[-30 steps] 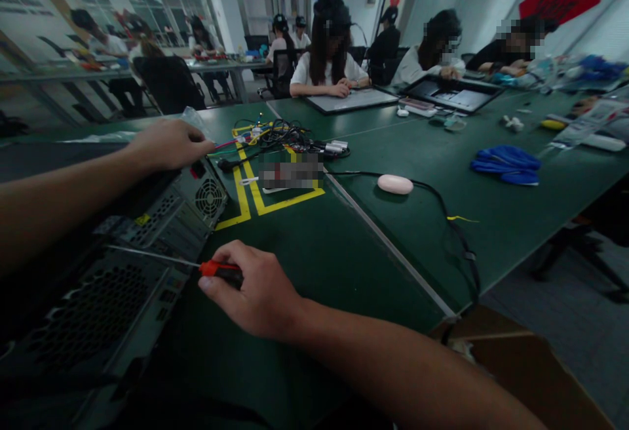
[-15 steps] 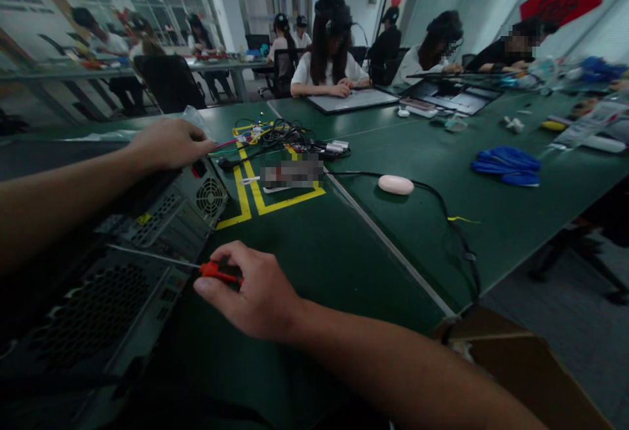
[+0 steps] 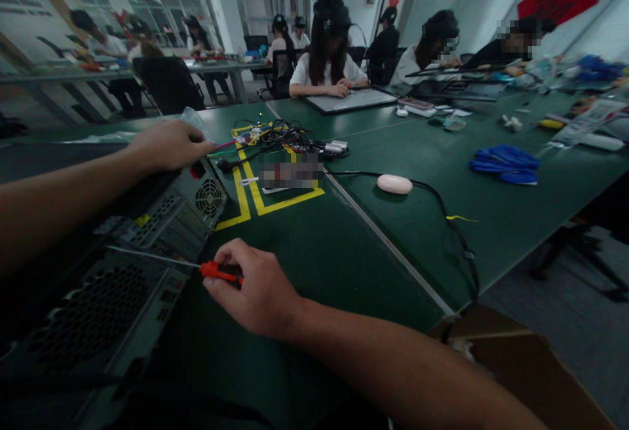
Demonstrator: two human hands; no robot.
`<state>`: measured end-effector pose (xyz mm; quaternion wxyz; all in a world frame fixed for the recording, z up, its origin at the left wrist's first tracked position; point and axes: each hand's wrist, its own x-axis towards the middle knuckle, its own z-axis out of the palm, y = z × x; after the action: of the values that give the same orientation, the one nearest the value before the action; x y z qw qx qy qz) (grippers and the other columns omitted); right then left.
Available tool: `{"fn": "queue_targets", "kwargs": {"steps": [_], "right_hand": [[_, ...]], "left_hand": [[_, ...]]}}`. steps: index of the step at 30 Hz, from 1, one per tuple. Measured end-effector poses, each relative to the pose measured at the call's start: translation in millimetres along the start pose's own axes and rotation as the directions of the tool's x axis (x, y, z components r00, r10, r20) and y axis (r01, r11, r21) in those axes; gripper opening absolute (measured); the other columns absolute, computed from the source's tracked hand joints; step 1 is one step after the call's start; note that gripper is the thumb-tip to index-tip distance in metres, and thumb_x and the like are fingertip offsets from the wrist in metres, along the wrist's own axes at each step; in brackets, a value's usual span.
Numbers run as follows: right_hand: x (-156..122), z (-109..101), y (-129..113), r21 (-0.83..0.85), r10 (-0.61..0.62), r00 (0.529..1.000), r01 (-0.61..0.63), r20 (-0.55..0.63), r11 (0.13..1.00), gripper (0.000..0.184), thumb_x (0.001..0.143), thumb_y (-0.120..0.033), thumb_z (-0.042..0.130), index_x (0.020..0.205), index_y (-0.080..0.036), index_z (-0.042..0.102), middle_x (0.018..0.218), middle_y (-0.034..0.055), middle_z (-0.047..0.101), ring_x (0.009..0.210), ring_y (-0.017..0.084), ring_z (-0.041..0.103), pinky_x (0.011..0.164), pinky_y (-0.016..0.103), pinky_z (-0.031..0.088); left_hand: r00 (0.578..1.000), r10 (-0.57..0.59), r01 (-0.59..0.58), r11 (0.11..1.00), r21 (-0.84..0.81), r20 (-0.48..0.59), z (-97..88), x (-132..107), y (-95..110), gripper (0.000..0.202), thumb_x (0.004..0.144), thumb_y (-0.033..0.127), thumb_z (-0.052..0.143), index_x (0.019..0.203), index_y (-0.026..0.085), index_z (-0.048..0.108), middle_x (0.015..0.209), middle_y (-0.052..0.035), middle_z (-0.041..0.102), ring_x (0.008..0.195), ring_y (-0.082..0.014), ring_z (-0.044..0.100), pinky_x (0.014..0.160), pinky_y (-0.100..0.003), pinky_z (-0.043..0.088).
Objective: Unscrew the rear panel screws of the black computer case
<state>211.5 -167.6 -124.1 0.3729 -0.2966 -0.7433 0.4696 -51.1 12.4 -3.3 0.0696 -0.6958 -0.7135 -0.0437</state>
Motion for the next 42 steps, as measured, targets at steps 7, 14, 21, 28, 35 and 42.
{"fn": "queue_targets", "kwargs": {"steps": [7, 14, 21, 28, 35, 42], "right_hand": [[-0.2, 0.0, 3.1, -0.008, -0.011, 1.000, 0.011, -0.004, 1.000, 0.025, 0.103, -0.041, 0.083, 0.108, -0.027, 0.063, 0.098, 0.0011, 0.075, 0.084, 0.022, 0.070, 0.087, 0.039, 0.061], [-1.1, -0.3, 3.0, -0.033, 0.004, 1.000, -0.004, -0.001, 0.999, 0.026, 0.105, -0.042, 0.085, 0.110, -0.026, 0.066, 0.099, 0.0011, 0.077, 0.087, 0.021, 0.073, 0.086, 0.037, 0.063], [-0.2, -0.8, 2.1, -0.028, -0.008, 1.000, 0.007, -0.006, 1.000, 0.024, 0.104, -0.040, 0.086, 0.110, -0.026, 0.066, 0.099, 0.0013, 0.079, 0.084, 0.021, 0.072, 0.087, 0.038, 0.064], [-0.6, -0.7, 0.6, -0.025, 0.002, 1.000, -0.002, 0.007, 1.000, 0.023, 0.106, -0.038, 0.085, 0.114, -0.026, 0.067, 0.096, -0.0001, 0.079, 0.083, 0.020, 0.074, 0.085, 0.036, 0.063], [-1.0, -1.8, 2.4, -0.015, 0.008, 1.000, -0.007, 0.018, 1.000, 0.026, 0.107, -0.043, 0.087, 0.115, -0.025, 0.069, 0.100, 0.0016, 0.080, 0.086, 0.021, 0.075, 0.085, 0.036, 0.062], [-0.6, -1.1, 2.8, -0.016, 0.001, 1.000, -0.001, 0.019, 1.000, 0.023, 0.106, -0.041, 0.086, 0.114, -0.026, 0.070, 0.099, 0.0011, 0.081, 0.086, 0.021, 0.075, 0.089, 0.038, 0.065]], "left_hand": [[1.000, -0.011, 0.010, 1.000, 0.009, 0.017, -3.3, -2.2, 3.6, 0.085, 0.104, 0.073, 0.046, 0.141, 0.015, 0.096, 0.132, -0.0292, 0.088, 0.121, -0.0519, 0.079, 0.099, -0.061, 0.062], [1.000, 0.010, -0.011, 0.999, 0.034, 0.013, -2.5, -2.9, 3.1, 0.086, 0.106, 0.069, 0.042, 0.140, 0.012, 0.095, 0.133, -0.0309, 0.088, 0.121, -0.0507, 0.080, 0.099, -0.060, 0.062], [1.000, 0.008, -0.008, 1.000, 0.003, 0.016, -3.0, -1.2, 2.0, 0.082, 0.103, 0.071, 0.047, 0.138, 0.015, 0.097, 0.130, -0.0291, 0.089, 0.120, -0.0512, 0.079, 0.098, -0.060, 0.063], [1.000, -0.006, 0.005, 0.999, 0.036, 0.019, -4.3, -3.4, 3.4, 0.086, 0.105, 0.072, 0.042, 0.140, 0.015, 0.096, 0.134, -0.0294, 0.088, 0.126, -0.0522, 0.079, 0.099, -0.061, 0.062], [1.000, -0.011, 0.011, 1.000, 0.002, 0.016, -4.3, -3.0, 4.1, 0.081, 0.103, 0.071, 0.048, 0.138, 0.017, 0.097, 0.132, -0.0276, 0.088, 0.124, -0.0519, 0.079, 0.101, -0.061, 0.063], [1.000, 0.007, -0.007, 1.000, 0.024, -0.001, -0.2, -0.2, -0.4, 0.085, 0.101, 0.073, 0.044, 0.135, 0.017, 0.098, 0.128, -0.0278, 0.089, 0.121, -0.0493, 0.080, 0.098, -0.058, 0.062]]}}
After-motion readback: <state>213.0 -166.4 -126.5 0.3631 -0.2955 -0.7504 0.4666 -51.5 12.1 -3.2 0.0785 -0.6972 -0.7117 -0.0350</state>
